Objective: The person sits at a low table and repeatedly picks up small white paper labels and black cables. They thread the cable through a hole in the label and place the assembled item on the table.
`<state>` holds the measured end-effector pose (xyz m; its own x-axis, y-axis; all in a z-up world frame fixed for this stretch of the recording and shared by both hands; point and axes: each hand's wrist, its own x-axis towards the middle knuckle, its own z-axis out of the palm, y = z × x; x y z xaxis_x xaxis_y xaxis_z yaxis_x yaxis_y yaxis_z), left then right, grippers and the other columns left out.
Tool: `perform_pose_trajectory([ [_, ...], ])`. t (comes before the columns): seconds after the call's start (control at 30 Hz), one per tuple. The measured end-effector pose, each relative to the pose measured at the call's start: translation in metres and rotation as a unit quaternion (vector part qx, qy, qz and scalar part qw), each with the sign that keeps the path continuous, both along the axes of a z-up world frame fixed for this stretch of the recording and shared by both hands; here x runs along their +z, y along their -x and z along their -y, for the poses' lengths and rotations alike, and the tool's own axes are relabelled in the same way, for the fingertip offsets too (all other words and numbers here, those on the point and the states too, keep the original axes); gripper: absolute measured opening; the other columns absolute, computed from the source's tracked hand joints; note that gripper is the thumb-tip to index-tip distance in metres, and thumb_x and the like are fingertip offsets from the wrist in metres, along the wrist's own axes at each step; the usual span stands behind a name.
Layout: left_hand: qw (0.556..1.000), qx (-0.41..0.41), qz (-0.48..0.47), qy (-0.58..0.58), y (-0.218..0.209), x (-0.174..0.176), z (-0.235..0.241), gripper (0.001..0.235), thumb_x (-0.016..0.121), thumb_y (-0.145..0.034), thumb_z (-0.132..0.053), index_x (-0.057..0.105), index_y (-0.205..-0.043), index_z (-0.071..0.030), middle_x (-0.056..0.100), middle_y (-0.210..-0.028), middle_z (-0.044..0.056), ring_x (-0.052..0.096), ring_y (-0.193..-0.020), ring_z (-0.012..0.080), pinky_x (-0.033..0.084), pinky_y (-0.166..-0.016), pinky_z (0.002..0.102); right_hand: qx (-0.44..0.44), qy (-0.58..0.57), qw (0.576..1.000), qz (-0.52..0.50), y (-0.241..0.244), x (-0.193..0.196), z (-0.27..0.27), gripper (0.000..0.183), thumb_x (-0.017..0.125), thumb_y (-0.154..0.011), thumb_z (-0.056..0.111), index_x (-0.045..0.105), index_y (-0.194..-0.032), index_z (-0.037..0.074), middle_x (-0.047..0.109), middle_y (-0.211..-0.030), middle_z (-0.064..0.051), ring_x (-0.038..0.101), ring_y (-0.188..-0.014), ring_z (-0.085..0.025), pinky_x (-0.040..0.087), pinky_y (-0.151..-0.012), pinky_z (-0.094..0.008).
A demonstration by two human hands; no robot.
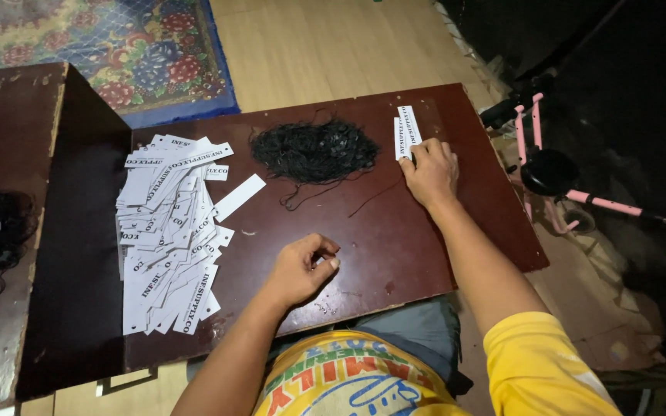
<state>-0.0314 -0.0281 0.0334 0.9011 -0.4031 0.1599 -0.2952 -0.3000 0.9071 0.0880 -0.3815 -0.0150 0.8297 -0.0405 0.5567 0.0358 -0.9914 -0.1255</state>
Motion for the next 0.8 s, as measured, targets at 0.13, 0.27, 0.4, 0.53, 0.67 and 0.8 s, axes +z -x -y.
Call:
perform_pose_trajectory([
  [0.13,1.0,-0.001,0.008,-0.002,0.0,-0.002,0.001,0.023,0.081,-0.078,-0.026,0.076,-0.098,-0.016,0.077,-0.077,0.008,0.072,-0.072,0.0311,0.058,-0.06,0.037,0.002,-0.015,1.0,-0.024,0.0,0.008,-0.003,0.035,0.069,-0.095,0.043,0.075,-0.111,0.012,0.058,-0.109,-0.004,0.059,-0.108,-0.029,0.051,-0.083,-0.045],
  [0.27,1.0,0.007,0.001,0.029,-0.002,-0.011,0.001,0.021,0.081,-0.078,-0.023,0.076,-0.097,-0.015,0.077,-0.076,0.008,0.071,-0.07,0.0284,0.057,-0.06,0.035,-0.004,-0.042,0.998,-0.047,-0.003,0.01,-0.002,0.034,0.068,-0.097,0.042,0.072,-0.115,0.013,0.056,-0.112,-0.004,0.056,-0.11,-0.029,0.048,-0.085,-0.047],
  [0.4,0.993,0.026,-0.051,0.107,-0.008,-0.025,-0.002,0.02,0.08,-0.08,-0.018,0.077,-0.097,-0.009,0.077,-0.079,0.016,0.073,-0.074,0.0291,0.057,-0.064,0.037,0.092,-0.089,0.987,0.099,-0.015,-0.005,0.015,0.021,0.071,-0.098,0.028,0.074,-0.111,0.012,0.06,-0.108,-0.004,0.062,-0.102,-0.029,0.052,-0.087,-0.041],
  [0.53,0.966,0.074,-0.118,0.218,-0.007,-0.003,-0.001,0.022,0.075,-0.086,-0.018,0.073,-0.103,-0.004,0.077,-0.086,0.014,0.069,-0.08,0.0217,0.056,-0.072,0.034,0.144,-0.181,0.971,0.062,-0.004,0.01,0.023,0.019,0.063,-0.104,0.018,0.074,-0.115,0.008,0.063,-0.109,-0.008,0.065,-0.103,-0.033,0.053,-0.087,-0.042],
  [0.67,0.945,0.172,-0.106,0.259,-0.015,-0.005,-0.007,0.017,0.071,-0.089,-0.015,0.072,-0.101,-0.003,0.077,-0.102,0.018,0.072,-0.089,0.0232,0.057,-0.076,0.034,0.168,-0.132,0.974,0.068,-0.008,0.017,0.017,0.021,0.067,-0.102,0.017,0.075,-0.119,0.005,0.063,-0.113,-0.012,0.064,-0.112,-0.036,0.05,-0.096,-0.044],
  [0.8,0.962,0.256,-0.089,0.021,-0.018,0.017,-0.015,0.023,0.071,-0.088,-0.031,0.074,-0.102,-0.014,0.077,-0.098,0.013,0.074,-0.095,0.0338,0.056,-0.084,0.045,0.124,-0.017,0.99,0.057,0.014,0.036,-0.033,0.026,0.071,-0.099,0.035,0.077,-0.117,0.017,0.063,-0.121,-0.002,0.058,-0.122,-0.027,0.044,-0.097,-0.047],
])
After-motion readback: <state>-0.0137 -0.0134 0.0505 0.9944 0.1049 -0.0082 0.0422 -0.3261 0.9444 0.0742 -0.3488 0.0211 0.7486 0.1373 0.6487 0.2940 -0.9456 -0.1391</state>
